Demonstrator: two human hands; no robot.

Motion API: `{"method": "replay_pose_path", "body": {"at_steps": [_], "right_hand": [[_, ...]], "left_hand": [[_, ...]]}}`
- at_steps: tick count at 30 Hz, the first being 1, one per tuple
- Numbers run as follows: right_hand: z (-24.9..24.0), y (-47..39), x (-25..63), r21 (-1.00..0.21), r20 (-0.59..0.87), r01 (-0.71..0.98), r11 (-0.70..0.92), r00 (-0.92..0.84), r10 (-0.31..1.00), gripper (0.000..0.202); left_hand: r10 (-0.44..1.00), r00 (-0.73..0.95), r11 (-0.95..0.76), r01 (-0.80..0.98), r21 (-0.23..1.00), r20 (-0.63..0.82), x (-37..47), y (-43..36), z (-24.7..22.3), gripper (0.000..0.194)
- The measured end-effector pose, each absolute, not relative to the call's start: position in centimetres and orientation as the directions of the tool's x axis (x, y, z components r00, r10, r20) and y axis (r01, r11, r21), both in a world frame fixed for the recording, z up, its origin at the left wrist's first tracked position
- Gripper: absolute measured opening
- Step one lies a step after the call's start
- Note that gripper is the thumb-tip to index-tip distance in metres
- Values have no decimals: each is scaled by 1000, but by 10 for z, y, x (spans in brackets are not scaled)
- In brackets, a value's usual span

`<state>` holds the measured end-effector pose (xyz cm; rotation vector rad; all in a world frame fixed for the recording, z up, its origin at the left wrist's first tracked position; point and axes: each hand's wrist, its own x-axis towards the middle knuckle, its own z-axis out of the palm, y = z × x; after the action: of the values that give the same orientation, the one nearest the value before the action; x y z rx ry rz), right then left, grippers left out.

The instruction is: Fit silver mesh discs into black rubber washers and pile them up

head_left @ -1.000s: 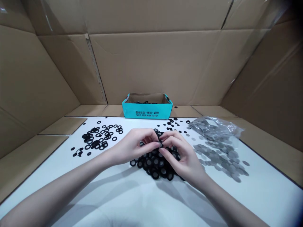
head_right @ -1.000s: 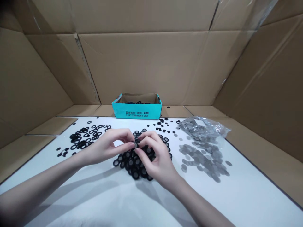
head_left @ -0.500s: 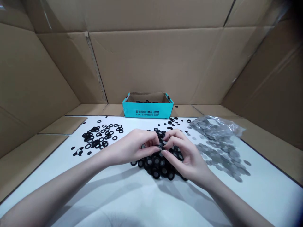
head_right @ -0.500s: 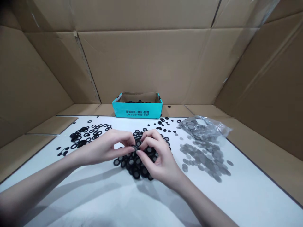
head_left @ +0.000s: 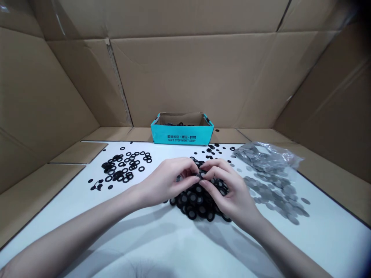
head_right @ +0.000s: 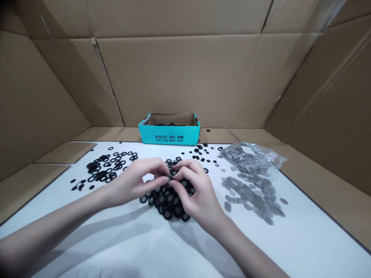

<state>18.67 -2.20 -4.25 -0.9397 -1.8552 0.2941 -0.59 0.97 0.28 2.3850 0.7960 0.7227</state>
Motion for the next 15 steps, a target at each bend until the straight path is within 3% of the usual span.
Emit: {"method": "replay_pose_path", "body": {"at_steps": [6,15], "right_hand": [[-43,-27,183,-633,670,406,659,-139,729,17],[-47,-22,185,-543,671,521,658,-202,713,7]], "left_hand": [[646,717,-694,407,594,262,-5,9,4,7],[670,715,-645,427,634,200,-9,11,5,8]]}}
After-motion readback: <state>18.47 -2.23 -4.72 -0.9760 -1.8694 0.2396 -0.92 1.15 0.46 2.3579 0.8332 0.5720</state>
